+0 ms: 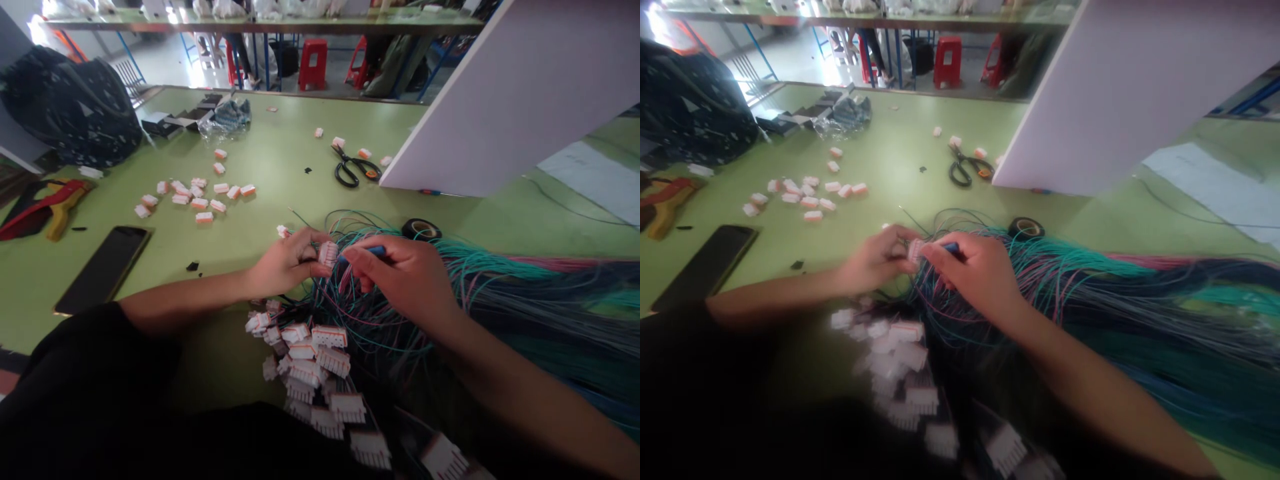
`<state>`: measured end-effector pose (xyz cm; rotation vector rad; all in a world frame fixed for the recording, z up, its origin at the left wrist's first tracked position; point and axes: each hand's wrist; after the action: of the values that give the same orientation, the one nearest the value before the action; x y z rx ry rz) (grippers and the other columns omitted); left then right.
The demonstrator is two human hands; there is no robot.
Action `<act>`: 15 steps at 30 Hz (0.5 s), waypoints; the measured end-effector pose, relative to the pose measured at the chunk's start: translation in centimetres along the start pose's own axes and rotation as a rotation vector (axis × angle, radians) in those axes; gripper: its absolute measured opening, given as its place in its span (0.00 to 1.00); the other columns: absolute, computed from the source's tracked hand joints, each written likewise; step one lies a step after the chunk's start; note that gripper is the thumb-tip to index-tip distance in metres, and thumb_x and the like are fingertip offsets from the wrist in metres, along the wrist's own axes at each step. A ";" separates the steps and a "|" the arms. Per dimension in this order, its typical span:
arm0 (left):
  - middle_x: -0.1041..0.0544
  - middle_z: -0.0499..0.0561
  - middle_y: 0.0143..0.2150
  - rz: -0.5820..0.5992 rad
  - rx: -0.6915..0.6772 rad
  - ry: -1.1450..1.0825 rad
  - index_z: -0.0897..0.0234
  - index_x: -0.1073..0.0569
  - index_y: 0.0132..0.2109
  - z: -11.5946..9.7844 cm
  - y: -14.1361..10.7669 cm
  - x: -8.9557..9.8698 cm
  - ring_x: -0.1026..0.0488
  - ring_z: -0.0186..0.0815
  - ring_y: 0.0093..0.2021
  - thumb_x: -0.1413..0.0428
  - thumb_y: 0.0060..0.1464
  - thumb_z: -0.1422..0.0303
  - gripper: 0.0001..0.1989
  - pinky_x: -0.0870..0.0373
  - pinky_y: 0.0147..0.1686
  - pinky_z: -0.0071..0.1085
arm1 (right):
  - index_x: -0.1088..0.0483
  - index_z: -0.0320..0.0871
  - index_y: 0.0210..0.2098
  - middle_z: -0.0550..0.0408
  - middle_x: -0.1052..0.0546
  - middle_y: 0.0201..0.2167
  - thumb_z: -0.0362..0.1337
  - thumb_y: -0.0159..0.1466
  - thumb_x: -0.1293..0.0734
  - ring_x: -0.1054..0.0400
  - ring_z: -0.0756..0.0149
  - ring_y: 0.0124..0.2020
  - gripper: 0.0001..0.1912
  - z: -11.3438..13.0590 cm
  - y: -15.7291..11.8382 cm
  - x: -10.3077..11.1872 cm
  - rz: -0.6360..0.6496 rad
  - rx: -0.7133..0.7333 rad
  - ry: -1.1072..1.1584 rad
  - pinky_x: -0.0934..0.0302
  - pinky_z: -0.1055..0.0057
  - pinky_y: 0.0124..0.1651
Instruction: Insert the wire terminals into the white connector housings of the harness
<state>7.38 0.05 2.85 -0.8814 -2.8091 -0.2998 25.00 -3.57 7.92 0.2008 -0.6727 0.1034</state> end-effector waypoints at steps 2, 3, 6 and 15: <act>0.44 0.36 0.17 0.033 -0.008 -0.010 0.64 0.40 0.44 0.1 0.0 0.1 0.45 0.25 0.20 0.44 0.49 0.70 0.15 0.47 0.21 0.24 | 0.30 0.43 0.20 0.62 0.33 0.10 0.46 0.59 0.36 0.41 0.75 0.12 0.16 0.2 0.1 0.4 0.047 -0.006 0.018 0.48 0.75 0.18; 0.44 0.36 0.17 0.042 -0.010 -0.012 0.64 0.39 0.44 0.2 0.0 0.1 0.45 0.25 0.20 0.44 0.49 0.70 0.15 0.47 0.21 0.24 | 0.30 0.43 0.20 0.62 0.33 0.10 0.46 0.59 0.36 0.41 0.75 0.12 0.16 0.3 0.1 0.5 0.056 -0.006 0.019 0.48 0.75 0.18; 0.43 0.36 0.18 0.063 -0.004 -0.015 0.65 0.39 0.45 0.5 0.1 0.2 0.44 0.25 0.20 0.44 0.49 0.69 0.16 0.46 0.22 0.24 | 0.29 0.44 0.22 0.62 0.33 0.10 0.47 0.59 0.37 0.40 0.75 0.13 0.16 0.5 0.0 0.6 0.047 0.022 -0.023 0.48 0.75 0.19; 0.39 0.38 0.19 0.051 0.093 -0.071 0.66 0.38 0.44 0.7 0.2 -0.2 0.42 0.24 0.20 0.44 0.49 0.72 0.15 0.45 0.21 0.23 | 0.27 0.46 0.26 0.60 0.31 0.12 0.45 0.61 0.39 0.37 0.71 0.18 0.14 0.0 -0.5 -0.7 -0.044 0.132 -0.221 0.48 0.72 0.23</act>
<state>7.57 0.34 2.14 -0.9599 -2.8335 -0.1318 24.51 -4.11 7.42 0.3575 -0.8817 0.0843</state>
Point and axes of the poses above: each hand's wrist, its own y-axis towards the middle knuckle, its own x-axis out of the back of the hand, z = x × y
